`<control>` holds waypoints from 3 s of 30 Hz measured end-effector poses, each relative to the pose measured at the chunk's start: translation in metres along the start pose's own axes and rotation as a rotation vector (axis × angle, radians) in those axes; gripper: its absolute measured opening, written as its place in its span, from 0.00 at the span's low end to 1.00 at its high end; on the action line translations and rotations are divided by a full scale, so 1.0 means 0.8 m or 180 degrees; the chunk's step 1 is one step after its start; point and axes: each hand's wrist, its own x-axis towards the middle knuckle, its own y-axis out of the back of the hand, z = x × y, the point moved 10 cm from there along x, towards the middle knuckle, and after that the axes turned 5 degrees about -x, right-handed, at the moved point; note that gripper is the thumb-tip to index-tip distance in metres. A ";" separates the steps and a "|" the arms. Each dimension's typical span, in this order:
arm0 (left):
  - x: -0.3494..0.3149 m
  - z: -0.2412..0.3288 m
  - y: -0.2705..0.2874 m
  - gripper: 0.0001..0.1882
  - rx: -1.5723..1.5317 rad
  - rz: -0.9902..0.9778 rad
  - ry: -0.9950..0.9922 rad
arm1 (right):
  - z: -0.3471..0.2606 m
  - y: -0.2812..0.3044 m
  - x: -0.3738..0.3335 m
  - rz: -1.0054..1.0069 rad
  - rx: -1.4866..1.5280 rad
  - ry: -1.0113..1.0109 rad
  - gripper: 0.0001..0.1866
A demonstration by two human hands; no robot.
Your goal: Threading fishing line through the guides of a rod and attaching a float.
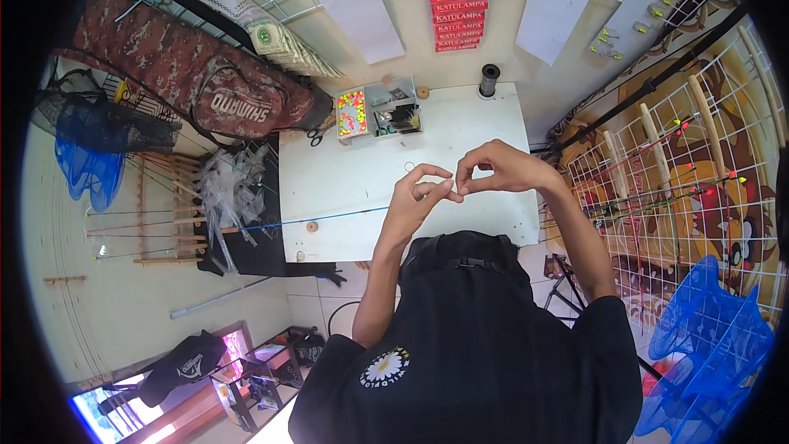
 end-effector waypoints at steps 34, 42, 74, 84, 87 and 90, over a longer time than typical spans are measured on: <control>-0.023 0.014 0.008 0.08 -0.0204 0.0884 -0.0924 | -0.092 0.003 -0.047 0.1881 -0.2593 0.0927 0.11; -0.014 0.030 -0.001 0.10 0.0327 0.0703 -0.0899 | -0.088 0.007 -0.052 0.2130 -0.2788 0.0931 0.11; -0.001 0.055 -0.010 0.10 0.1330 0.0065 -0.1089 | -0.096 0.030 -0.042 0.1924 -0.2578 0.0604 0.09; 0.004 0.052 -0.021 0.13 0.1603 -0.0624 -0.0717 | -0.103 0.032 -0.036 0.1528 -0.2533 0.0592 0.08; 0.003 0.056 -0.023 0.12 0.1502 -0.0657 -0.0647 | -0.100 0.035 -0.039 0.1550 -0.2476 0.0563 0.07; 0.002 0.060 -0.021 0.11 0.1578 -0.0554 -0.0752 | -0.103 0.035 -0.038 0.1530 -0.2416 0.0546 0.07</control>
